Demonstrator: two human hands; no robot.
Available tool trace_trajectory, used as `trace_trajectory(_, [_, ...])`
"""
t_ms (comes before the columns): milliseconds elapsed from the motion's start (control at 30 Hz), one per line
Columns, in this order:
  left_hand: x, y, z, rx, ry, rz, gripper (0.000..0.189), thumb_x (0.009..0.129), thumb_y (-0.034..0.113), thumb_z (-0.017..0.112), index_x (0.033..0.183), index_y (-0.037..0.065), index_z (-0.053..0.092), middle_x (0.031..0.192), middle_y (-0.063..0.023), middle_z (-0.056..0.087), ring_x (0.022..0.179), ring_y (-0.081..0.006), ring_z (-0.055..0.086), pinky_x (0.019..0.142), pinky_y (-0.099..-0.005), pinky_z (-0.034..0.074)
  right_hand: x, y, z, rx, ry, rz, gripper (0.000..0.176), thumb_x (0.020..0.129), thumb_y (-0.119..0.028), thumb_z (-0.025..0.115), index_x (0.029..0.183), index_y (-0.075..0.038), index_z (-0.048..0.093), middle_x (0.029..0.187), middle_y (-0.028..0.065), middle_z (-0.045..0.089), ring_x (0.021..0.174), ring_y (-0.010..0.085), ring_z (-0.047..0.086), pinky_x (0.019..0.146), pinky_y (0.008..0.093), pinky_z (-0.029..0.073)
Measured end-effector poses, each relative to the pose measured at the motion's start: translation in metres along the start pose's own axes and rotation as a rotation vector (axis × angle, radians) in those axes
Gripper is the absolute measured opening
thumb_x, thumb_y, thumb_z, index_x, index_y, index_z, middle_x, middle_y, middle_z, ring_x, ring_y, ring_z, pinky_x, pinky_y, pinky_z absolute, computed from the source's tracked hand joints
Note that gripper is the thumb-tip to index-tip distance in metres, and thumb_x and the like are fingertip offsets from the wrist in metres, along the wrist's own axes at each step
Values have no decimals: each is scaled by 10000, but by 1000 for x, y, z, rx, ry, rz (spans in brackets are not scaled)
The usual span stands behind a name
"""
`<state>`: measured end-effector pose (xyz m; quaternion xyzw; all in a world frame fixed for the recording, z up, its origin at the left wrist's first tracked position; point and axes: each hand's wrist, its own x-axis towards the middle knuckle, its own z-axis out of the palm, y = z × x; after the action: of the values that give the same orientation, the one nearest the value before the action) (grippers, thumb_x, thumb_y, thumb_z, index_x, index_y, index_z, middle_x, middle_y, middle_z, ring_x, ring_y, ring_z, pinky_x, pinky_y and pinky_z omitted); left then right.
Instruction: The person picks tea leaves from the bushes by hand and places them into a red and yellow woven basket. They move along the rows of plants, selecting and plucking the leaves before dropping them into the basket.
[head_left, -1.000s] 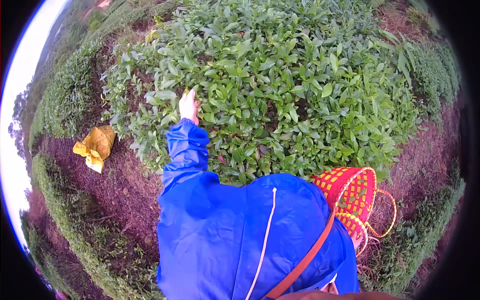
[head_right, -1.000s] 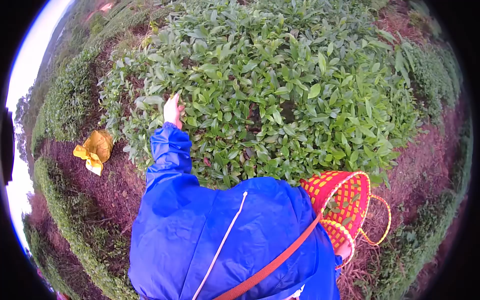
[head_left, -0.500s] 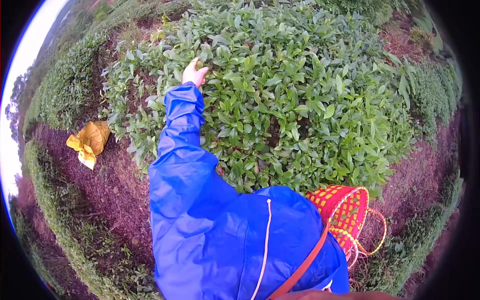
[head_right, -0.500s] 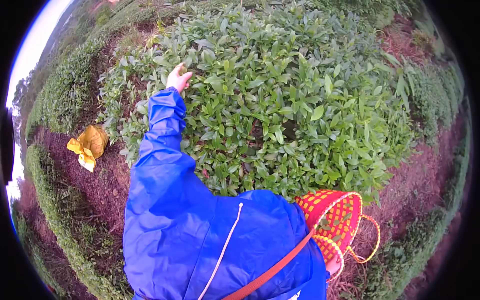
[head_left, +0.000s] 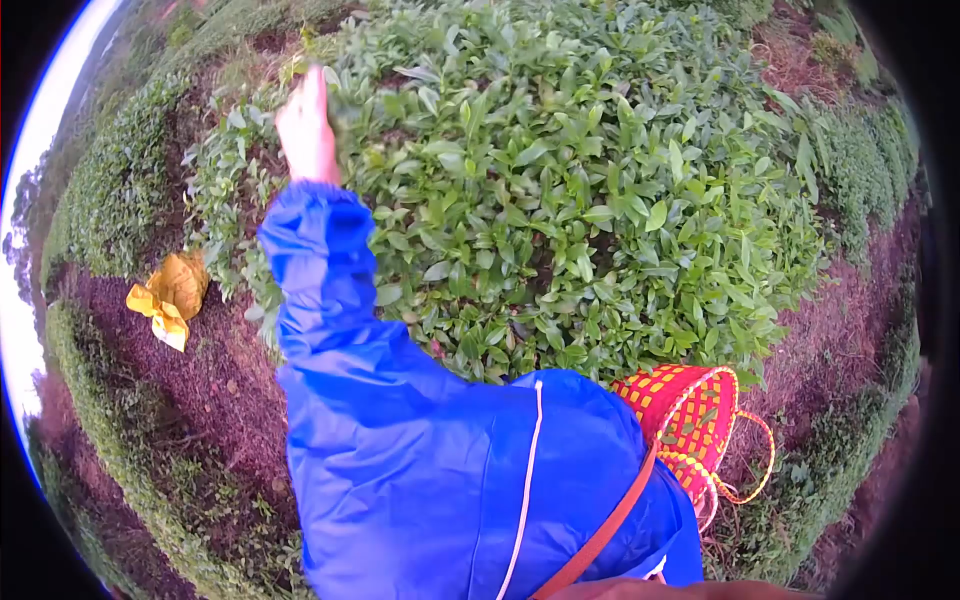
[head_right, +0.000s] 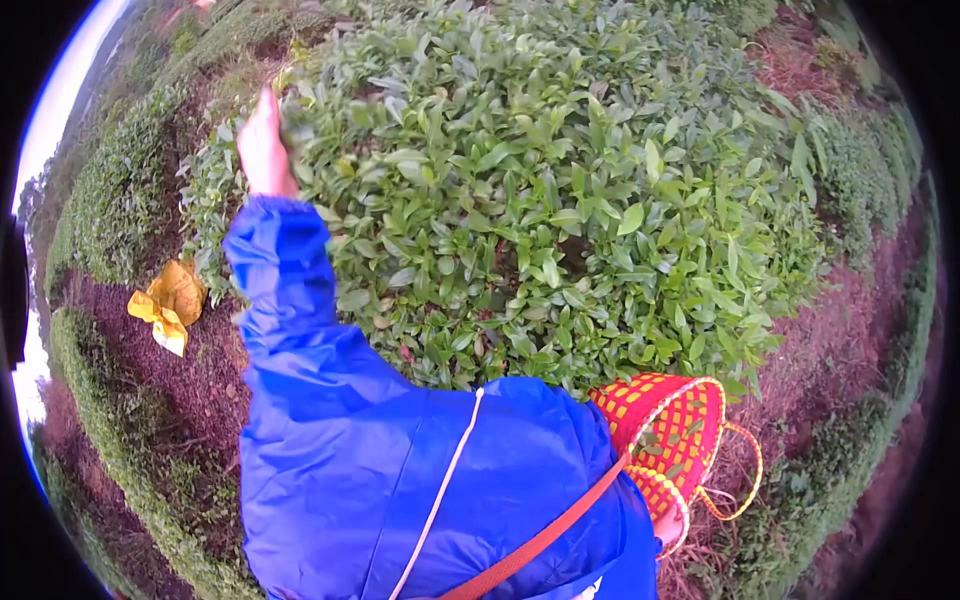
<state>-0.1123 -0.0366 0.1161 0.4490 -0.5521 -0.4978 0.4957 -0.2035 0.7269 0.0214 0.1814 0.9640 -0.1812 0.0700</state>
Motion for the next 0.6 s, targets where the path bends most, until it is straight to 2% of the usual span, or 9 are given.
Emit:
trace_trajectory(100, [51,12,-7,488,-83,322,264,788,275,503,709,41,595,705,-56,580,686,-153,565,609,-258,423,7,5,10,-10,-7,-14,328,782,-218,437,932,59,527,940,191,551,888,258,517,760,329,392])
trace_trajectory(133, [77,-12,-10,685,-122,487,204,779,237,496,851,82,609,828,-103,600,789,-181,569,690,-283,431,8,6,12,-9,-6,-8,327,782,-218,438,933,58,526,940,191,551,888,258,517,760,329,392])
trace_trajectory(167, [86,-27,-9,904,-198,439,244,797,187,435,1006,139,549,900,-122,581,833,-223,563,731,-317,430,9,7,12,-11,-7,-6,326,782,-217,438,934,58,526,940,191,550,888,258,516,760,329,392])
trace_trajectory(233, [88,-36,7,1425,-367,285,329,801,144,375,1119,175,456,953,-142,558,865,-256,547,760,-336,421,9,8,13,-11,-4,-10,325,782,-216,438,936,57,525,941,191,550,888,257,516,759,329,392])
trace_trajectory(300, [100,-63,4,1511,-480,326,375,790,140,366,1160,177,402,945,-149,554,858,-276,546,740,-372,431,10,8,13,-17,-4,-21,324,782,-215,439,937,55,525,941,190,550,888,257,516,759,329,392])
trace_trajectory(333, [121,-101,-9,1479,-478,431,312,792,188,359,1079,143,473,917,-149,561,862,-297,539,737,-395,427,9,8,13,-14,0,-22,323,782,-215,439,938,55,525,941,190,550,888,257,516,758,329,393])
trace_trajectory(467, [120,-102,-20,1705,-552,224,311,781,215,364,1050,128,495,910,-165,555,861,-309,532,744,-399,417,7,9,12,-17,0,-10,320,781,-213,440,941,52,523,942,189,549,888,256,515,757,329,393])
trace_trajectory(600, [108,-98,-30,1750,-588,90,318,770,242,368,1020,114,517,903,-182,550,859,-320,525,751,-403,406,7,8,10,-29,-11,-8,318,781,-211,441,944,50,522,943,188,548,888,256,515,756,329,393])
